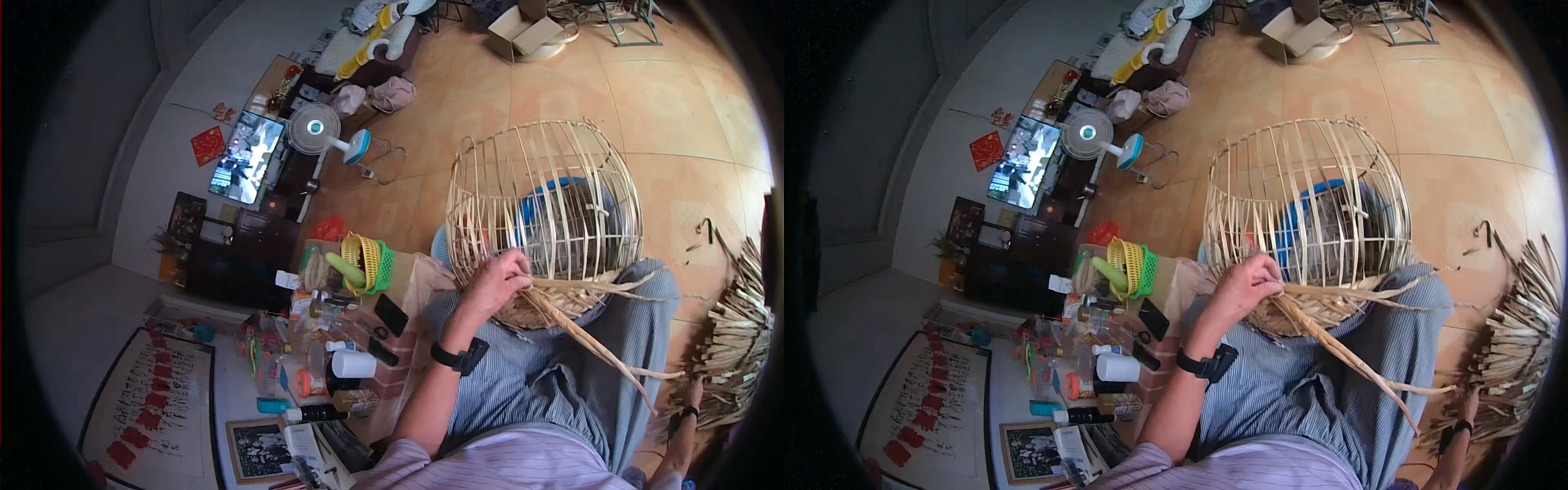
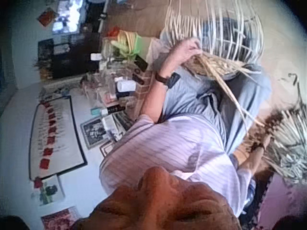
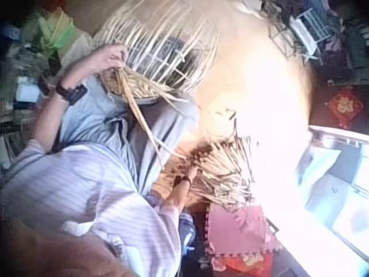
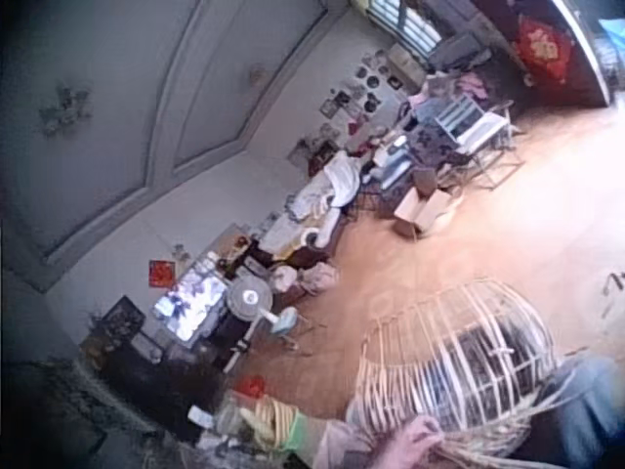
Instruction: Manually weaving a bamboo basket or structure using strips of bamboo.
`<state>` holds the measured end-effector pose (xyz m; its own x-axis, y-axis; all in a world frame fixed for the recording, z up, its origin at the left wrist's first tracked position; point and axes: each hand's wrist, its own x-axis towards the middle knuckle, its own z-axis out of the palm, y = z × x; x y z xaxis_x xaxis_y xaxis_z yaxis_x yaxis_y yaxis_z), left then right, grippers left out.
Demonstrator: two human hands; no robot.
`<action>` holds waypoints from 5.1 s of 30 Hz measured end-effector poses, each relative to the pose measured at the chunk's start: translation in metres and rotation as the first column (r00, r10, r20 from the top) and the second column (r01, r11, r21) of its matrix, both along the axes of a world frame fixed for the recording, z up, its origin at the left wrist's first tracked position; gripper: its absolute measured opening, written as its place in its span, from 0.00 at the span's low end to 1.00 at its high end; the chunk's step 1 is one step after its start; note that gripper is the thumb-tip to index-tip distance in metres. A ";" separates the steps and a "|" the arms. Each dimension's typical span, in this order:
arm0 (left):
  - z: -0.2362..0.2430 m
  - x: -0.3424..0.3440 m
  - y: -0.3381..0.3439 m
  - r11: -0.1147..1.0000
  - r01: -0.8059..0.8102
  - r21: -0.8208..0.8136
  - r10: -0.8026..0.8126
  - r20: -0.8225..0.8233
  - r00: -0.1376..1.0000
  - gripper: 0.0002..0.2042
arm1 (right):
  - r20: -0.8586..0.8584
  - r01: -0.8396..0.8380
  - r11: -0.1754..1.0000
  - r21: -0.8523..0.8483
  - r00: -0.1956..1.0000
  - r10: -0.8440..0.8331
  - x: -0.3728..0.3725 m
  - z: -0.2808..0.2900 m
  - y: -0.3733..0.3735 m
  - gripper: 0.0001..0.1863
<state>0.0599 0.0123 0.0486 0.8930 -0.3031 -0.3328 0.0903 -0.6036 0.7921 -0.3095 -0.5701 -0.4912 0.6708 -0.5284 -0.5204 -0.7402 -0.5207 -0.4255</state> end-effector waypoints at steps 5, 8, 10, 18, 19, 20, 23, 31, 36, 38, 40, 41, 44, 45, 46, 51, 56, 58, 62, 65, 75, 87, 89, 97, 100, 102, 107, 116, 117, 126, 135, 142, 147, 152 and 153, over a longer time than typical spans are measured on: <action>0.006 0.001 -0.007 0.996 0.015 -0.083 -0.014 0.011 1.000 0.07 | 0.099 0.094 0.971 0.222 0.988 -0.118 -0.002 -0.026 0.008 0.35; 0.008 0.003 -0.007 1.000 0.021 -0.020 -0.021 0.022 1.000 0.07 | -0.097 0.203 0.939 0.277 0.978 -0.183 -0.002 -0.018 0.019 0.27; 0.007 0.003 -0.006 0.999 0.034 -0.038 -0.034 -0.007 0.999 0.08 | 0.000 0.017 0.976 0.215 1.000 -0.017 0.002 -0.008 0.023 0.29; 0.004 0.000 -0.008 0.999 0.015 -0.051 -0.012 0.056 0.998 0.09 | 0.142 -0.067 0.994 -0.082 0.987 0.078 0.012 0.024 0.020 0.13; 0.004 0.000 -0.008 1.000 0.000 -0.018 0.001 0.075 0.997 0.09 | 0.175 0.077 0.997 0.018 0.981 -0.079 0.012 0.025 0.018 0.12; 0.003 0.000 -0.008 1.000 -0.016 -0.021 0.017 0.061 0.998 0.09 | 0.081 -0.058 0.983 -0.171 0.994 0.073 0.012 0.026 0.014 0.09; 0.004 -0.004 -0.007 0.999 -0.031 -0.035 0.034 0.078 0.996 0.11 | 0.162 -0.087 0.965 -0.247 0.978 0.130 0.013 0.026 0.008 0.07; 0.015 -0.010 -0.004 0.986 0.056 0.157 -0.084 0.179 0.980 0.10 | 0.520 0.132 0.918 0.375 0.789 -0.326 0.043 0.063 0.007 0.10; 0.009 -0.004 0.000 0.998 0.058 -0.009 -0.057 0.104 0.993 0.07 | 0.546 0.245 0.754 0.609 0.560 -0.623 0.095 0.109 0.031 0.24; 0.004 -0.003 0.000 0.997 0.069 0.034 -0.073 0.148 0.986 0.07 | 0.550 0.195 0.747 0.635 0.564 -0.615 0.121 0.156 0.038 0.24; 0.001 -0.003 0.001 0.996 0.080 0.032 -0.084 0.183 0.980 0.07 | 0.586 0.103 0.763 0.638 0.578 -0.567 0.150 0.220 0.054 0.23; 0.000 -0.003 0.001 0.996 0.074 0.049 -0.082 0.196 0.977 0.07 | 0.609 0.050 0.775 0.630 0.587 -0.532 0.165 0.257 0.065 0.23; -0.002 -0.007 -0.002 0.993 0.045 0.108 -0.075 0.286 0.955 0.06 | 0.686 -0.108 0.805 0.584 0.596 -0.418 0.204 0.363 0.110 0.23; -0.002 -0.008 -0.003 0.994 0.033 0.108 -0.061 0.277 0.959 0.06 | 0.707 -0.148 0.809 0.568 0.591 -0.389 0.216 0.390 0.127 0.23; -0.003 -0.009 -0.004 0.992 0.019 0.125 -0.056 0.300 0.952 0.05 | 0.763 -0.213 0.814 0.541 0.533 -0.367 0.228 0.413 0.143 0.22; -0.005 -0.012 -0.004 0.991 -0.027 0.130 -0.027 0.392 0.919 0.04 | 0.890 -0.362 0.912 0.190 0.456 -0.005 0.284 0.454 0.205 0.17; -0.011 -0.011 0.000 0.997 -0.008 0.078 -0.029 0.454 0.890 0.03 | 0.913 -0.236 0.970 0.060 0.406 0.042 0.293 0.496 0.199 0.14; -0.013 -0.009 0.002 0.999 0.016 0.039 -0.032 0.437 0.899 0.03 | 0.927 -0.181 0.984 0.006 0.369 0.062 0.283 0.525 0.199 0.12; -0.015 -0.008 0.003 0.999 0.043 -0.002 -0.038 0.458 0.888 0.04 | 0.946 -0.200 0.980 -0.012 0.315 0.076 0.265 0.570 0.238 0.10; -0.015 -0.010 0.001 0.999 0.018 -0.031 -0.003 0.438 0.899 0.03 | 0.927 -0.365 0.923 0.123 0.373 0.024 0.264 0.578 0.293 0.08; -0.031 -0.008 -0.006 0.997 -0.069 0.034 0.046 0.462 0.886 0.05 | 0.712 -0.450 0.724 0.524 0.697 -0.082 0.306 0.524 0.391 0.06; -0.008 -0.011 -0.004 0.996 -0.028 0.090 -0.009 0.377 0.926 0.05 | 0.636 -0.467 0.707 0.531 0.771 0.032 0.308 0.532 0.379 0.07; -0.014 -0.009 -0.004 0.986 -0.025 0.162 -0.036 0.364 0.931 0.04 | 0.656 -0.480 0.712 0.513 0.754 0.036 0.311 0.532 0.380 0.08; -0.028 -0.011 -0.003 0.982 -0.054 0.181 -0.058 0.559 0.827 0.10 | 0.647 -0.478 0.791 -0.382 0.473 0.598 0.340 0.536 0.419 0.10; -0.027 -0.015 -0.002 0.987 -0.082 0.136 -0.014 0.591 0.806 0.11 | 0.663 -0.497 0.778 -0.385 0.438 0.608 0.336 0.530 0.429 0.14; -0.025 -0.016 -0.002 0.997 -0.052 0.056 0.012 0.555 0.832 0.13 | 0.639 -0.548 0.788 -0.279 0.507 0.579 0.328 0.525 0.427 0.15; -0.020 -0.015 -0.001 0.999 -0.050 -0.009 0.046 0.590 0.806 0.12 | 0.801 -0.503 0.830 -0.242 0.379 0.463 0.328 0.511 0.427 0.17; -0.018 -0.020 0.001 0.996 -0.058 -0.074 0.091 0.598 0.796 0.11 | 0.827 -0.499 0.837 -0.226 0.356 0.436 0.325 0.512 0.420 0.12; -0.017 -0.020 0.001 0.995 -0.046 -0.087 0.090 0.605 0.791 0.10 | 0.829 -0.486 0.845 -0.222 0.361 0.426 0.324 0.513 0.420 0.11; -0.025 -0.026 0.002 1.000 -0.013 -0.022 0.023 0.590 0.807 0.08 | 0.744 -0.490 0.815 -0.309 0.410 0.528 0.320 0.514 0.417 0.12; -0.018 -0.019 0.007 0.975 0.188 0.118 -0.222 0.524 0.822 0.07 | 0.701 -0.496 0.773 -0.396 0.381 0.603 0.315 0.526 0.393 0.16; -0.015 -0.017 0.003 0.993 0.113 -0.032 -0.083 0.490 0.868 0.09 | 0.530 -0.602 0.574 -0.555 0.277 0.802 0.316 0.529 0.374 0.12; -0.019 -0.019 0.002 0.985 0.157 -0.066 -0.084 0.613 0.786 0.09 | 0.501 -0.559 0.529 -0.639 0.219 0.837 0.315 0.530 0.370 0.09; -0.017 -0.014 0.006 0.987 0.163 0.004 -0.135 0.578 0.805 0.10 | 0.468 -0.637 0.514 -0.574 0.259 0.845 0.296 0.537 0.366 0.09; -0.015 -0.012 0.007 0.982 0.187 0.041 -0.182 0.499 0.847 0.09 | 0.484 -0.654 0.520 -0.549 0.259 0.836 0.293 0.538 0.365 0.10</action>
<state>0.0477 0.0196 0.0334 0.8655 -0.4796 0.1448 -0.4300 -0.5629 0.7059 -0.0166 -0.2051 0.0472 0.8892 0.3765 0.2600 0.4512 -0.8157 -0.3620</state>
